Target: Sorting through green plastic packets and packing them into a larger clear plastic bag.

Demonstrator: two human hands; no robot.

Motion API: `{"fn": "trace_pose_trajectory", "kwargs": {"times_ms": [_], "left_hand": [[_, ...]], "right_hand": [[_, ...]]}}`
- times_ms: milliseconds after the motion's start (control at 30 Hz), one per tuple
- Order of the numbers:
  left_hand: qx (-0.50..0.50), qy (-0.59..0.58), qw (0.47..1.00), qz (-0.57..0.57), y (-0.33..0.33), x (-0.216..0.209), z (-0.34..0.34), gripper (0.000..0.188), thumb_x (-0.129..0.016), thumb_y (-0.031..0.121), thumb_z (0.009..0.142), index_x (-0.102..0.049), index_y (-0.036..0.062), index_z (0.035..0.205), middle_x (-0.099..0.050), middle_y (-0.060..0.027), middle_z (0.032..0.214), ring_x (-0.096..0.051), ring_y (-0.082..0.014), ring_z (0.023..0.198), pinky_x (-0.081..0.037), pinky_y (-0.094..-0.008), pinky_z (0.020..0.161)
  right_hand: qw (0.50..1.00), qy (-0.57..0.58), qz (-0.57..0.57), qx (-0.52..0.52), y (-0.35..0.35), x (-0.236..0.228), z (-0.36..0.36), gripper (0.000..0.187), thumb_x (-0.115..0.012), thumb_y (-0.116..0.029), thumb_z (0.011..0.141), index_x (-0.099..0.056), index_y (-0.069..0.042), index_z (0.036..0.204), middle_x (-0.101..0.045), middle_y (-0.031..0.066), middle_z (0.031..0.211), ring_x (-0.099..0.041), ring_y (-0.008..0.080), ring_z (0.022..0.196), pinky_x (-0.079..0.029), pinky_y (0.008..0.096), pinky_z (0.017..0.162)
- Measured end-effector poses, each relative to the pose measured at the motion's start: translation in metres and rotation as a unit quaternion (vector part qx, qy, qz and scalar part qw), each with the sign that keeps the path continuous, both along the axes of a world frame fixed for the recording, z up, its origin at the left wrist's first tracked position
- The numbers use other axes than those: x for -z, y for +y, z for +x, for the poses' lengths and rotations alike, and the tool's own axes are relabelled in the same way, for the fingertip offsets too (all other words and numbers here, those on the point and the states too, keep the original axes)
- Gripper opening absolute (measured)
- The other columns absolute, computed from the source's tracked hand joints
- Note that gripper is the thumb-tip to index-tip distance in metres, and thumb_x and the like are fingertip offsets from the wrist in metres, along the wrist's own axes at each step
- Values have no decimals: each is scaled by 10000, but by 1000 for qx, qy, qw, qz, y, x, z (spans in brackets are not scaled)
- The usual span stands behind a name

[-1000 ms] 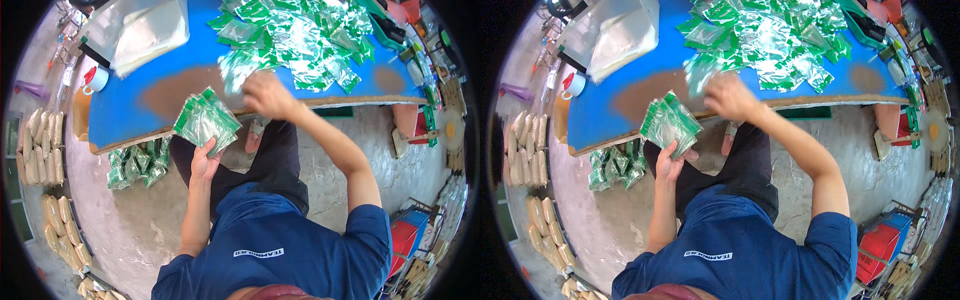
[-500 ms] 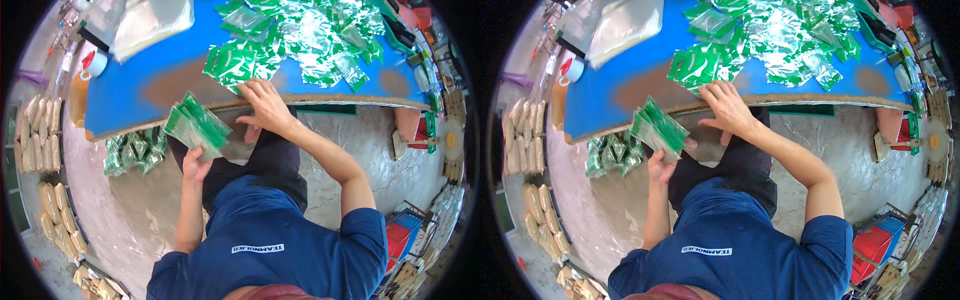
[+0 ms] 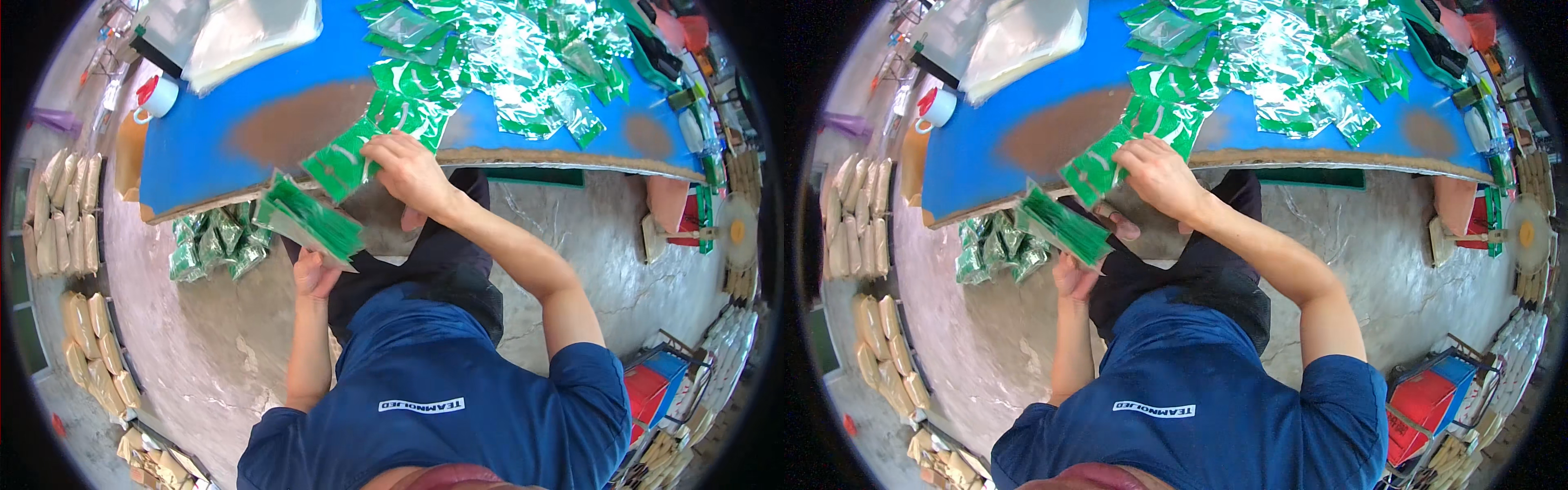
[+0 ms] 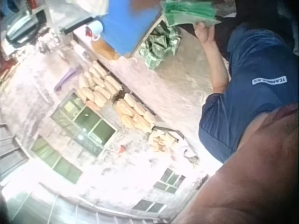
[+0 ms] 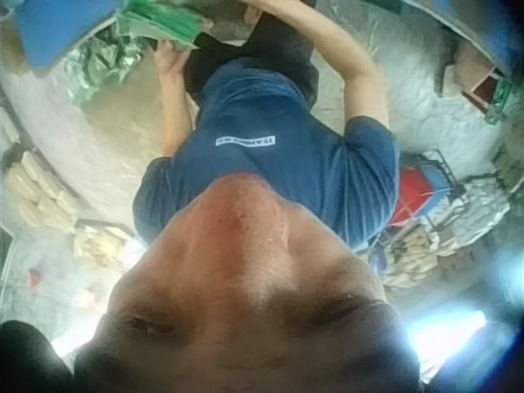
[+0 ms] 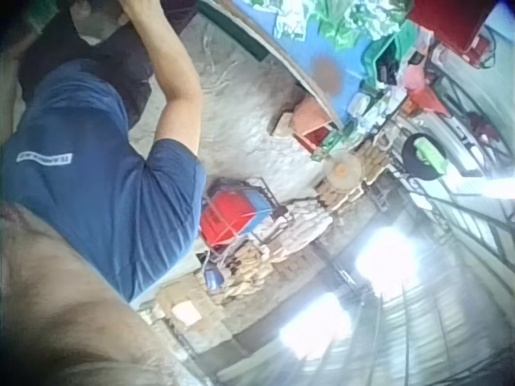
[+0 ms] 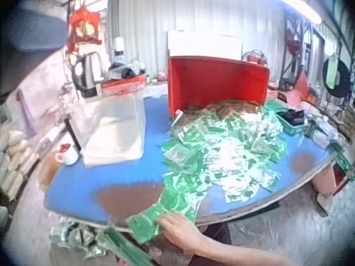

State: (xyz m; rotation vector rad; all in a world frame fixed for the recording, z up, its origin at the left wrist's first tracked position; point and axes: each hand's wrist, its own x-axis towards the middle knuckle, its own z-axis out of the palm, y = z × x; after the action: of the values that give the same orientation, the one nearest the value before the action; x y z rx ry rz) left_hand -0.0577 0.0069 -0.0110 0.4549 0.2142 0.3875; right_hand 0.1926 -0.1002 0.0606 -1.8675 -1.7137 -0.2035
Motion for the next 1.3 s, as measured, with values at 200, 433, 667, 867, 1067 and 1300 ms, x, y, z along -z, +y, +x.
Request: {"fn": "trace_pose_trajectory", "kwargs": {"times_ms": [200,433,667,867,1067,1300], "left_hand": [[-49,25,997,59,0,-23,13,812,-832,154,773,-426,22,1463,-562,-122,1398,-527,-286,1315,-376,-448,1157],[-61,44,997,20,14,-7,12,715,-795,122,801,-460,22,1425,-601,-106,1340,-570,-287,1272,-435,-466,1118],[-18,27,999,0,9,1,26,644,-792,82,790,-519,38,1372,-637,-87,1285,-600,-276,1219,-471,-452,1062],[-18,47,999,17,7,-3,43,642,-727,76,852,-445,22,1425,-605,-146,1331,-593,-337,1226,-510,-518,993],[-26,-95,995,-20,8,-23,9,616,-624,148,920,-402,49,1486,-489,-129,1501,-362,-375,1447,-107,-712,1204],[19,-100,991,-90,2,-24,32,683,-694,194,874,-425,51,1485,-382,-163,1572,-220,-402,1498,-95,-709,1192]], "right_hand": [[875,469,-119,-21,-5,-48,-34,190,-664,-165,961,-656,19,1010,-695,149,844,-696,306,864,-538,346,778],[991,12,-33,129,-35,-1,10,589,-758,-319,849,-554,-43,1328,-534,196,1337,-491,408,1272,-433,521,1009],[811,577,-55,78,-15,-53,-33,207,-614,-218,993,-667,-28,1056,-634,113,762,-650,240,748,-525,367,705],[961,150,3,234,53,-7,43,522,-682,-474,910,-632,-12,1148,-640,206,993,-612,367,953,-494,475,844],[997,-64,-31,16,17,-12,-6,671,-852,-250,724,-552,-38,1285,-544,163,1078,-546,356,1079,-461,462,970],[809,551,183,88,16,-28,-35,230,-672,-107,946,-623,-27,1157,-670,70,978,-626,169,876,-511,319,812]]}}
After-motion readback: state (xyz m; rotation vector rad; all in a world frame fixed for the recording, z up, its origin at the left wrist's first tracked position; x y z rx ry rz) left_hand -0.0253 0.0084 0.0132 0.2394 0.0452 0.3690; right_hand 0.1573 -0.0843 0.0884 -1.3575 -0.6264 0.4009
